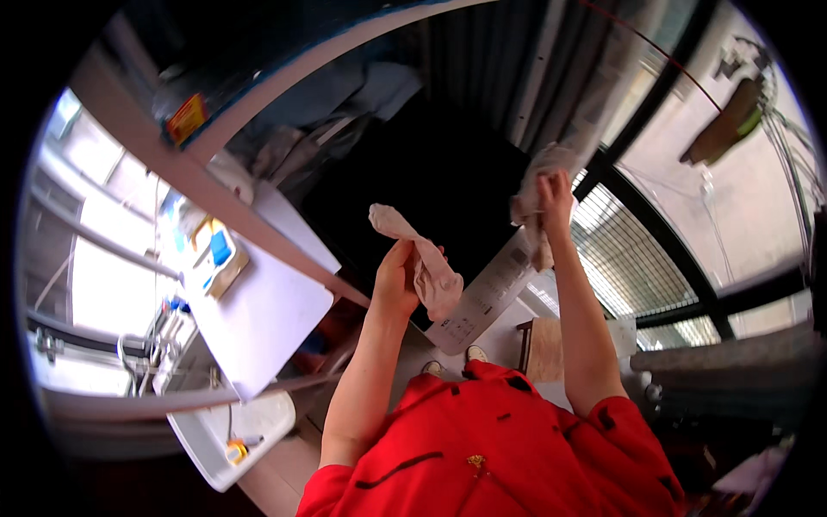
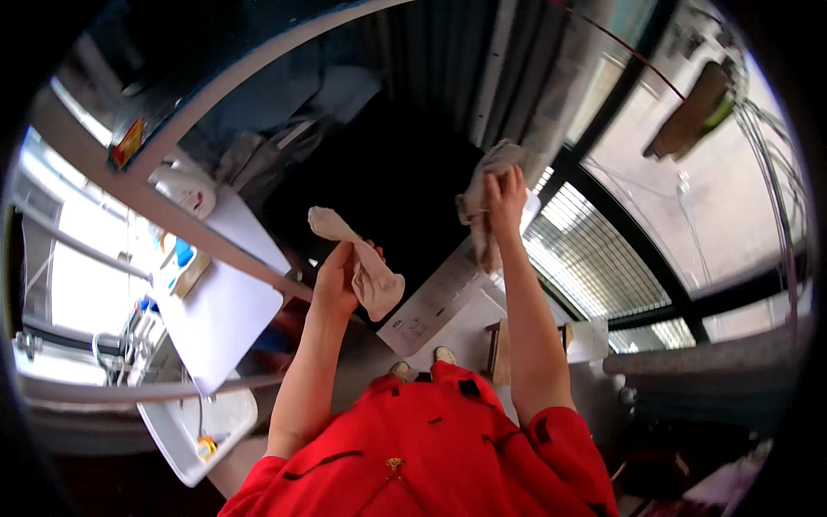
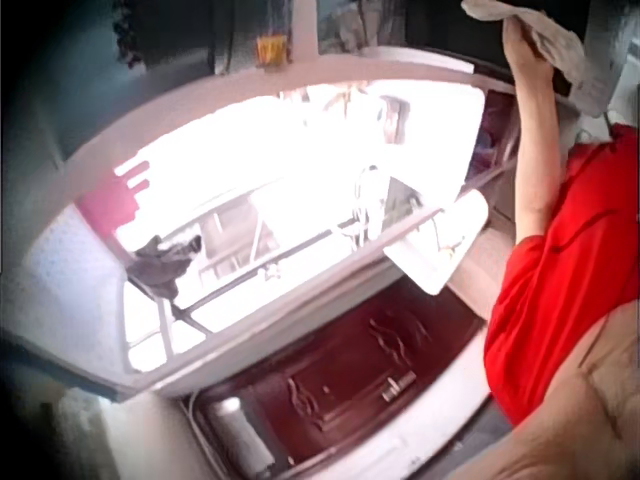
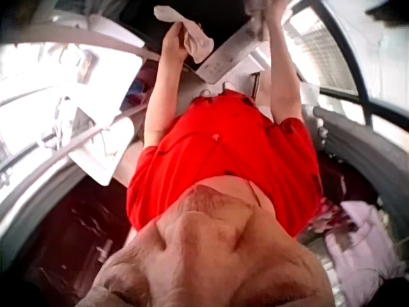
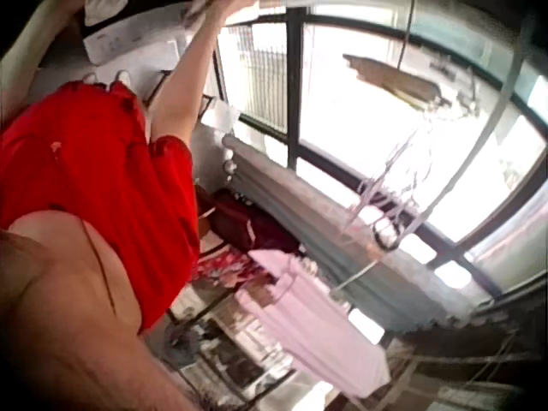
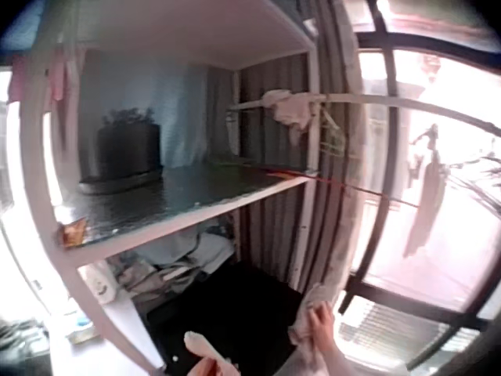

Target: The person washes a small cloth in a sink by hand, applies soap, and then uses the cloth and other rags to wipe down surfaces including a desk and a portion of a floor.

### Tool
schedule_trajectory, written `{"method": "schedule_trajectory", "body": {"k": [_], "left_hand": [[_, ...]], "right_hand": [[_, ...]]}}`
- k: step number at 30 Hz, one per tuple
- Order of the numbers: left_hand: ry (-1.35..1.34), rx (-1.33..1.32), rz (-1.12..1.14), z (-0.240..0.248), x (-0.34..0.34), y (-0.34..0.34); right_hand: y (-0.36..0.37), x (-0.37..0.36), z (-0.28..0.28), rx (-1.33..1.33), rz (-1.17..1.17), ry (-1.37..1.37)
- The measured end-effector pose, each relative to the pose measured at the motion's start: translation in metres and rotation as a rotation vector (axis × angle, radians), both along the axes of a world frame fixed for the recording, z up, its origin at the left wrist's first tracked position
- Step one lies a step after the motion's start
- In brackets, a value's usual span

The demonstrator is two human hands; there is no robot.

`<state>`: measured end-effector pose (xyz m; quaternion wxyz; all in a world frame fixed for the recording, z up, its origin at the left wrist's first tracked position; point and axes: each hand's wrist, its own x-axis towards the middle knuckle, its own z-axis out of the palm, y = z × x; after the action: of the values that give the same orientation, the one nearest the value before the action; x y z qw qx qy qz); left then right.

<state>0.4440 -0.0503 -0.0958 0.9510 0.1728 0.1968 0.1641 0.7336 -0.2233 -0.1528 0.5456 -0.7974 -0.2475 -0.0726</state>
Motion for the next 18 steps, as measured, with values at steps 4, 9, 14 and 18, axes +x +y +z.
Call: {"method": "schedule_trajectory", "body": {"k": [4,9,14,18], "left_hand": [[0.027,0.087,0.091,0.021,-0.025,-0.001],[0.052,0.055,0.318,0.041,-0.047,-0.022],[-0.078,-0.040,0.518,0.013,-0.061,-0.033],[-0.064,0.091,0.601,0.018,-0.069,-0.043]], "right_hand": [[0.058,-0.021,-0.027,-0.545,0.030,0.000],[0.094,-0.056,-0.020,-0.808,0.178,-0.096],[0.128,-0.117,-0.017,-0.782,0.524,-0.489],[0.116,-0.192,-0.032,-0.458,0.838,-0.710]]}}
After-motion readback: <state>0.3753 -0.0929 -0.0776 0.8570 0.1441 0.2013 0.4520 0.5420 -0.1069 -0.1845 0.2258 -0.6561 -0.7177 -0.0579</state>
